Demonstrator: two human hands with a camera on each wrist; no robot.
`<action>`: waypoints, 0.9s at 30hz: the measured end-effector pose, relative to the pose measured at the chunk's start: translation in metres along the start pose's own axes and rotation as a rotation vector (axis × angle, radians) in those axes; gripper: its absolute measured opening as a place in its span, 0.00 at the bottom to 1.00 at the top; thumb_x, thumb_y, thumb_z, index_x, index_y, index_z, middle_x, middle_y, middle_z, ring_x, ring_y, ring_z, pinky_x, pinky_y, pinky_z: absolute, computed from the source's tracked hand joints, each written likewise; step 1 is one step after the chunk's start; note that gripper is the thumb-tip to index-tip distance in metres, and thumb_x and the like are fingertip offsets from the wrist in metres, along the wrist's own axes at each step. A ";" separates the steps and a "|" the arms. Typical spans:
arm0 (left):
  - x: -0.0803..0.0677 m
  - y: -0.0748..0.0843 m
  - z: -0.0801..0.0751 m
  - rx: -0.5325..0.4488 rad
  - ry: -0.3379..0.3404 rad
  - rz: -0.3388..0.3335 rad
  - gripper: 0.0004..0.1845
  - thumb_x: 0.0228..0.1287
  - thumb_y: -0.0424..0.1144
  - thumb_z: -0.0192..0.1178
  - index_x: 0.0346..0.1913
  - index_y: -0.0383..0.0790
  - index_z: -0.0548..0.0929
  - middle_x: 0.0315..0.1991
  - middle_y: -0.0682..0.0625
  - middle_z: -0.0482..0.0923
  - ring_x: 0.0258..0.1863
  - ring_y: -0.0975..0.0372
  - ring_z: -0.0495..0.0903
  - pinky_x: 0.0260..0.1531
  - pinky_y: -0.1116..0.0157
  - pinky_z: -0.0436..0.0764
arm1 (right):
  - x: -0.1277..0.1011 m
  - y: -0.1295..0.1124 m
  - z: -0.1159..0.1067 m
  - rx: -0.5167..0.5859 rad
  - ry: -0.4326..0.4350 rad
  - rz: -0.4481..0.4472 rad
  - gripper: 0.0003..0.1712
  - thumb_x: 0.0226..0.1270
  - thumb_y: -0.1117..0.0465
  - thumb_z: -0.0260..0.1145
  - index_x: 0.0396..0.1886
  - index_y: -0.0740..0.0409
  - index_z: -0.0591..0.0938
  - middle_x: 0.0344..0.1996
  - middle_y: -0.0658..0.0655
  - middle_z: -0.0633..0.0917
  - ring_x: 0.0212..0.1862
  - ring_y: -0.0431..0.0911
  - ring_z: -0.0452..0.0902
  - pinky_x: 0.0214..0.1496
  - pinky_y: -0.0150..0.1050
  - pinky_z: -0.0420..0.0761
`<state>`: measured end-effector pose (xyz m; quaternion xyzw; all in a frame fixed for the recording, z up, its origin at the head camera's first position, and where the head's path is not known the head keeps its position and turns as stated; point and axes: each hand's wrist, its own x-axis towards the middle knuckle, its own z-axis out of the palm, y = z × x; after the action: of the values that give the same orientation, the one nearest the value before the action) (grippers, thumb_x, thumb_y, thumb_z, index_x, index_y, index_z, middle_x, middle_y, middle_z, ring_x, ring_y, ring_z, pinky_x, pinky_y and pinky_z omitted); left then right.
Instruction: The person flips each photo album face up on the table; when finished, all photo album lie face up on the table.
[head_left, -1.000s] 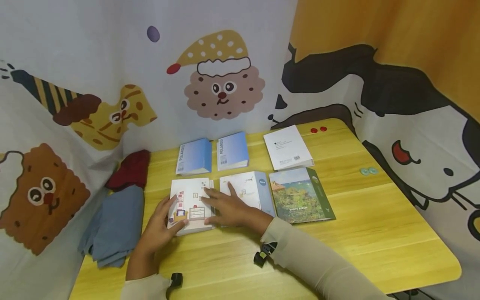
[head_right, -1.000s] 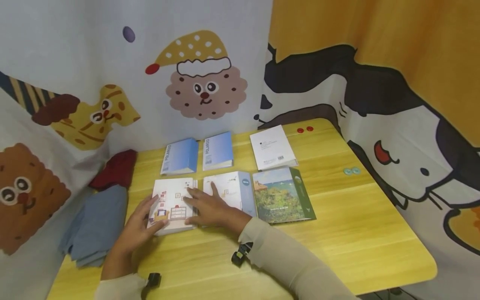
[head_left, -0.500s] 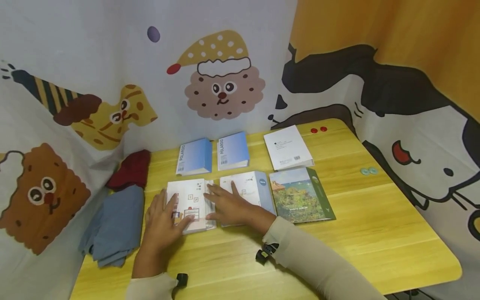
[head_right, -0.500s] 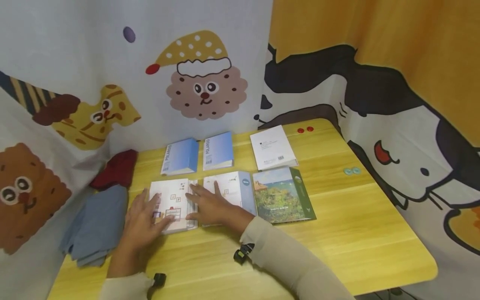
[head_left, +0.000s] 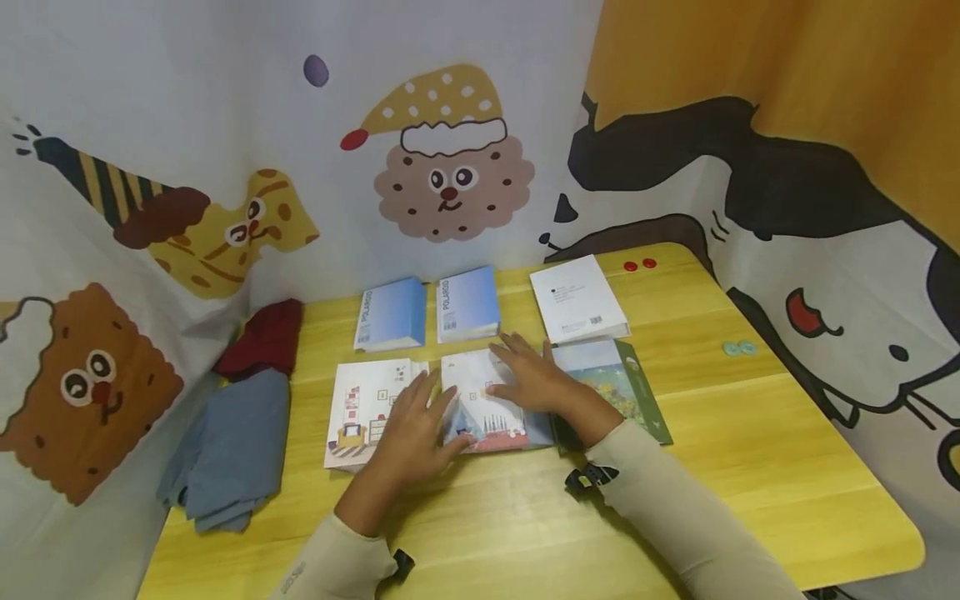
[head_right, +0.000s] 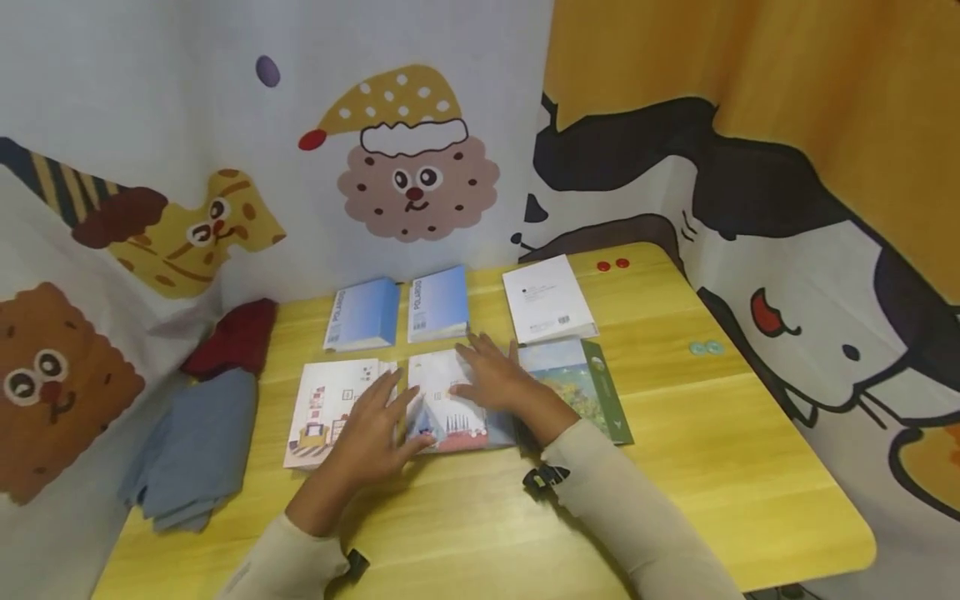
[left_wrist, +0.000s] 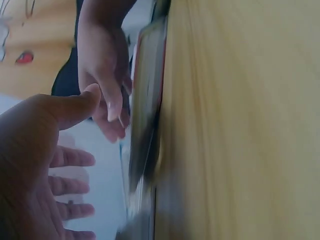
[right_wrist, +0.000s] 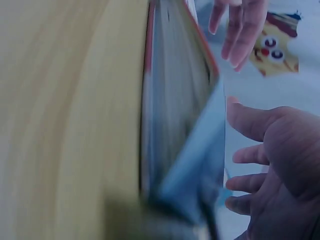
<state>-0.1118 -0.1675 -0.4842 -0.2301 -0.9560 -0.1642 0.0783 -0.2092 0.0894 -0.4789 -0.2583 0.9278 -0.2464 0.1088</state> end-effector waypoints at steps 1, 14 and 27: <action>0.003 0.005 0.003 -0.013 -0.027 0.005 0.42 0.69 0.61 0.71 0.76 0.36 0.78 0.84 0.30 0.62 0.82 0.32 0.63 0.79 0.33 0.68 | -0.003 0.007 -0.001 0.003 0.000 0.002 0.49 0.80 0.39 0.68 0.89 0.54 0.62 0.90 0.66 0.53 0.90 0.67 0.44 0.82 0.84 0.34; 0.020 0.043 0.036 -0.051 -0.257 -0.032 0.52 0.74 0.72 0.60 0.88 0.43 0.61 0.90 0.35 0.48 0.89 0.34 0.45 0.83 0.27 0.53 | -0.009 0.058 -0.001 0.026 0.058 -0.046 0.42 0.81 0.41 0.67 0.85 0.56 0.69 0.83 0.66 0.70 0.88 0.71 0.51 0.83 0.81 0.27; 0.020 0.045 0.054 -0.066 -0.177 -0.029 0.49 0.76 0.66 0.63 0.88 0.43 0.60 0.89 0.32 0.46 0.89 0.32 0.42 0.80 0.22 0.45 | -0.013 0.053 -0.002 -0.039 0.112 -0.033 0.43 0.79 0.42 0.70 0.84 0.58 0.71 0.79 0.65 0.75 0.83 0.65 0.67 0.83 0.83 0.36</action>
<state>-0.1124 -0.1027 -0.5177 -0.2325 -0.9565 -0.1755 -0.0164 -0.2216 0.1363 -0.5037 -0.2613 0.9326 -0.2441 0.0477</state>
